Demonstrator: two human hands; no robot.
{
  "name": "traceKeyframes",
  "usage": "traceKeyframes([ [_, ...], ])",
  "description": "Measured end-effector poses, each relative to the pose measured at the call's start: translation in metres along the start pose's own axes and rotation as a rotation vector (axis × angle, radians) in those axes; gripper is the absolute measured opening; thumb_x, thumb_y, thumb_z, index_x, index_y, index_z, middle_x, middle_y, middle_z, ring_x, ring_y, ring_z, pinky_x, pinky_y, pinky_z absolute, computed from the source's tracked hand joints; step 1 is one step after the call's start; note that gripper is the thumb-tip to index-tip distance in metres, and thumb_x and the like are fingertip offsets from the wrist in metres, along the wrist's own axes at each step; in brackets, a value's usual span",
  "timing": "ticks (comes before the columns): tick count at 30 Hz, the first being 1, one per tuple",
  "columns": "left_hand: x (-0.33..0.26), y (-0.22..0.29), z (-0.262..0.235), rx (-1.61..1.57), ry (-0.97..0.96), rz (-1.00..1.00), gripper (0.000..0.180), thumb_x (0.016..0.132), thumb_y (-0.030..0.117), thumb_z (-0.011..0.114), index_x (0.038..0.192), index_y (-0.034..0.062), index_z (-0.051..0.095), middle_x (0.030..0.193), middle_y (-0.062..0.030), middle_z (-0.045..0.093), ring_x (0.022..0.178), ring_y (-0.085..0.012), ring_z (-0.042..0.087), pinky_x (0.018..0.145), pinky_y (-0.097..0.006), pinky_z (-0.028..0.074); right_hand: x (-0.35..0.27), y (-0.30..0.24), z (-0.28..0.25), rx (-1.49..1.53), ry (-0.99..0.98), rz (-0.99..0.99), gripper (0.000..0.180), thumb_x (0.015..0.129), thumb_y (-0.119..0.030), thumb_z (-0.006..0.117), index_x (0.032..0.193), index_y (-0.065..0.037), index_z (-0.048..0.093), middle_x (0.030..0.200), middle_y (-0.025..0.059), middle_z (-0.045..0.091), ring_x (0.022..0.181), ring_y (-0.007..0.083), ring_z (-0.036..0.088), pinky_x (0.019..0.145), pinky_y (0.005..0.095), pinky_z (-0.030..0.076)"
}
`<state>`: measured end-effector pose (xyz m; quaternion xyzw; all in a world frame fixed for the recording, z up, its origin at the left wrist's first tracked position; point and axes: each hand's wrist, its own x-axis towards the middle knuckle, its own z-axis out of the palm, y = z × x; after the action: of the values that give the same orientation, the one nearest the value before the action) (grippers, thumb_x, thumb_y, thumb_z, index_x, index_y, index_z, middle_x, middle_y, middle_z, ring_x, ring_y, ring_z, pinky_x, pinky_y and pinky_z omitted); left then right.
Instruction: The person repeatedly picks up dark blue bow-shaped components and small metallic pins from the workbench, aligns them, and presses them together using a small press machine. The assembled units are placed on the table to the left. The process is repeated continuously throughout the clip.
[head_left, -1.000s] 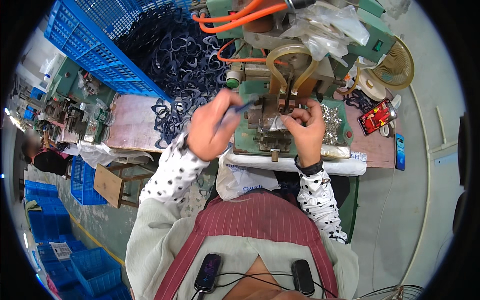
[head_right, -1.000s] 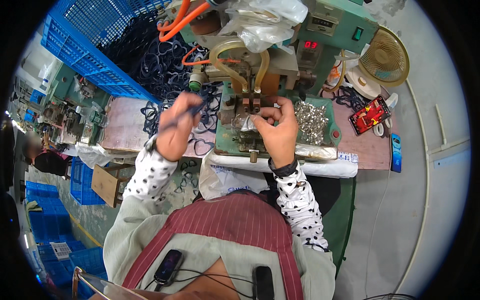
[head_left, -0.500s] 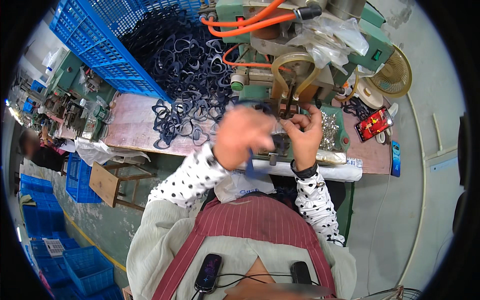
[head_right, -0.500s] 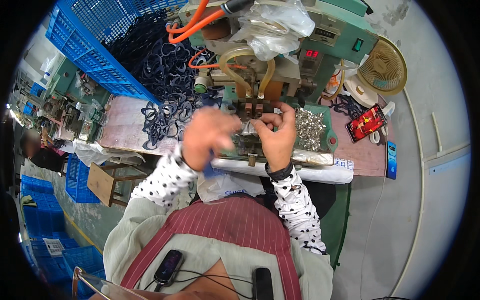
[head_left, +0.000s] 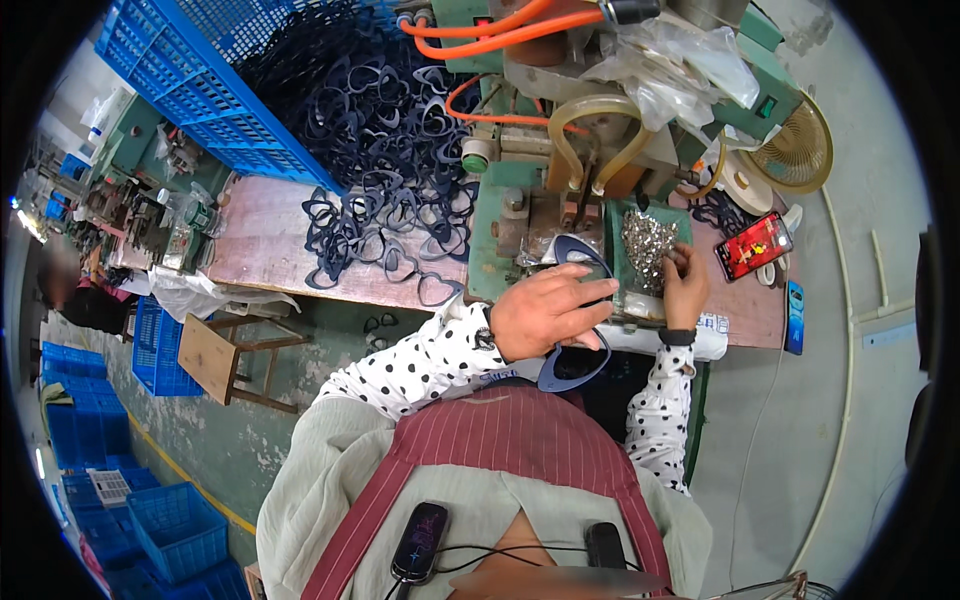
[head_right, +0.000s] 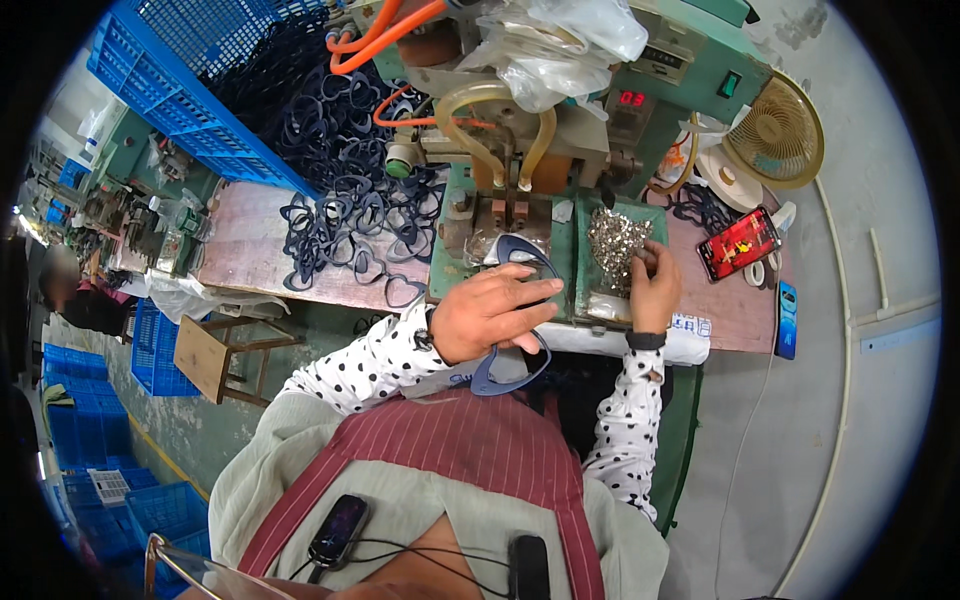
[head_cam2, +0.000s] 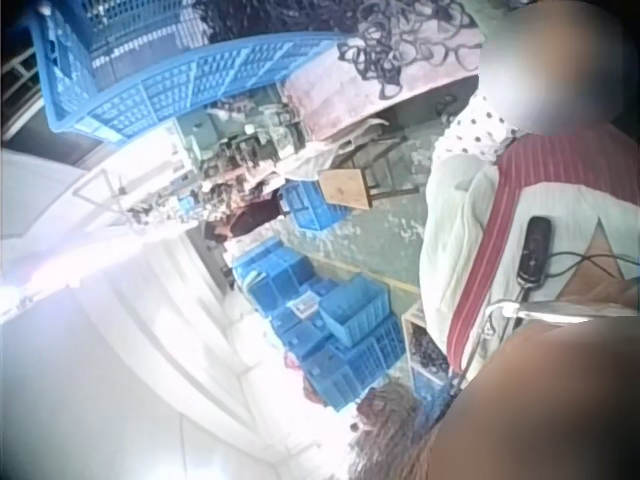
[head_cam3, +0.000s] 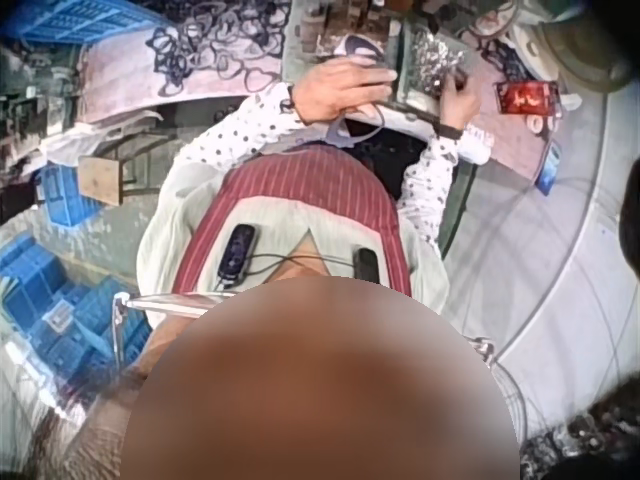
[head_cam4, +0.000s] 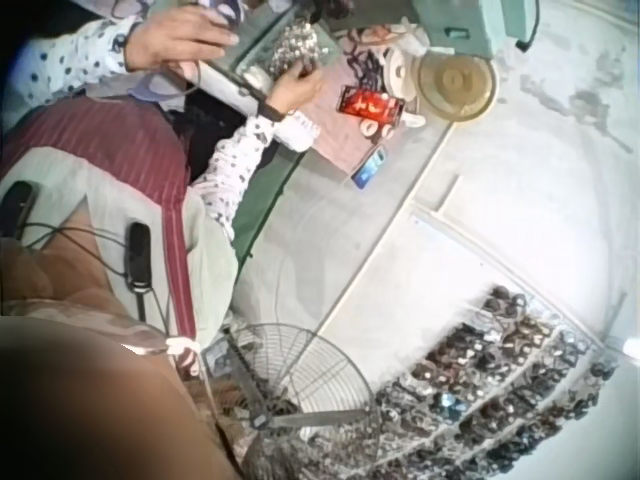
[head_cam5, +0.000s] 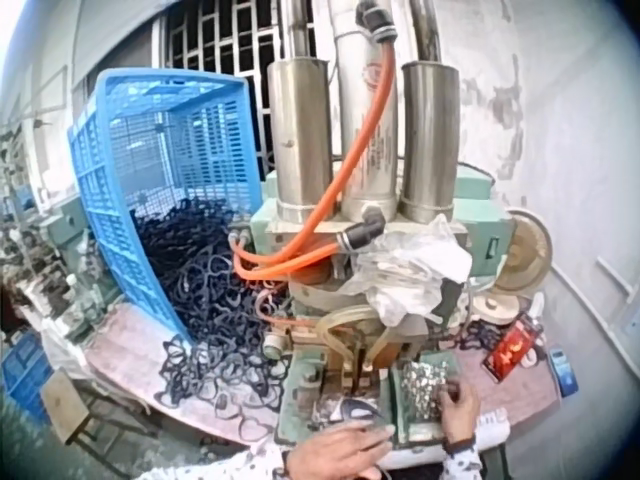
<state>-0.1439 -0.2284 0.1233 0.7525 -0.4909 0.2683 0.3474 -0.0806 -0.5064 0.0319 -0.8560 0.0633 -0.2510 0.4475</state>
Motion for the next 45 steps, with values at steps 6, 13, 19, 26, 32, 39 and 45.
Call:
traceKeyframes([
  [6,0.004,0.001,-0.004,-0.009,0.016,-0.01,0.045,0.071,0.032,0.073,0.104,0.0037,0.064,0.12,-0.0138,0.061,0.101,-0.0298,0.062,0.092,-0.044,0.05,-0.019,-0.023,-0.013,-0.532,-0.122,-0.223,0.03,0.08,-0.021,0.07,0.101,-0.002,0.061,0.094,0.0176,0.061,0.085,0.039,0.059,0.071,0.0453,0.048],
  [13,-0.005,0.007,0.004,0.053,0.049,-0.046,0.049,0.075,0.031,0.071,0.116,0.0063,0.061,0.127,-0.0117,0.057,0.109,-0.0286,0.058,0.101,-0.049,0.042,-0.002,-0.002,0.013,-0.232,-0.028,-0.216,0.014,0.082,-0.015,0.068,0.089,-0.004,0.069,0.086,0.0142,0.066,0.082,0.0312,0.062,0.074,0.0385,0.048],
  [19,-0.077,0.001,-0.004,0.238,0.236,-0.22,0.041,0.08,0.025,0.071,0.117,0.009,0.063,0.108,-0.0103,0.062,0.089,-0.0265,0.059,0.077,-0.039,0.046,-0.009,-0.005,0.006,-0.199,0.006,-0.22,0.015,0.086,-0.013,0.065,0.098,-0.008,0.073,0.087,0.0099,0.069,0.081,0.0233,0.063,0.076,0.0326,0.048],
  [26,-0.175,-0.068,-0.042,0.782,0.062,-1.345,0.037,0.083,0.04,0.066,0.087,0.0034,0.064,0.09,-0.0197,0.061,0.073,-0.0391,0.063,0.064,-0.047,0.049,-0.012,0.003,0.009,-0.072,0.097,-0.072,0.019,0.089,-0.012,0.061,0.106,-0.008,0.069,0.09,0.0116,0.07,0.078,0.0212,0.066,0.072,0.0319,0.05],
  [32,-0.177,-0.111,-0.048,0.613,-0.051,-1.537,0.042,0.075,0.043,0.068,0.079,0.0014,0.065,0.08,-0.0215,0.066,0.079,-0.0369,0.065,0.071,-0.044,0.052,-0.01,0.007,0.012,-0.067,0.092,-0.006,0.02,0.092,-0.015,0.058,0.108,-0.005,0.064,0.087,0.015,0.068,0.071,0.022,0.067,0.064,0.0332,0.052],
  [39,-0.183,-0.121,-0.054,0.728,-0.154,-1.37,0.045,0.078,0.046,0.067,0.077,0.0009,0.063,0.09,-0.0257,0.062,0.083,-0.0399,0.063,0.072,-0.045,0.052,-0.009,0.001,0.012,0.023,0.049,-0.025,0.015,0.089,-0.01,0.06,0.102,-0.005,0.065,0.083,0.0105,0.068,0.071,0.0191,0.066,0.068,0.0307,0.05],
  [45,-0.173,-0.117,-0.071,0.557,0.002,-1.115,0.032,0.082,0.03,0.066,0.069,0.0016,0.061,0.075,-0.0209,0.059,0.077,-0.0392,0.058,0.067,-0.048,0.045,-0.012,-0.085,0.014,0.282,-0.128,-0.036,0.017,0.082,-0.001,0.066,0.099,0.0,0.07,0.09,0.0047,0.068,0.083,0.0109,0.061,0.075,0.0228,0.047],
])
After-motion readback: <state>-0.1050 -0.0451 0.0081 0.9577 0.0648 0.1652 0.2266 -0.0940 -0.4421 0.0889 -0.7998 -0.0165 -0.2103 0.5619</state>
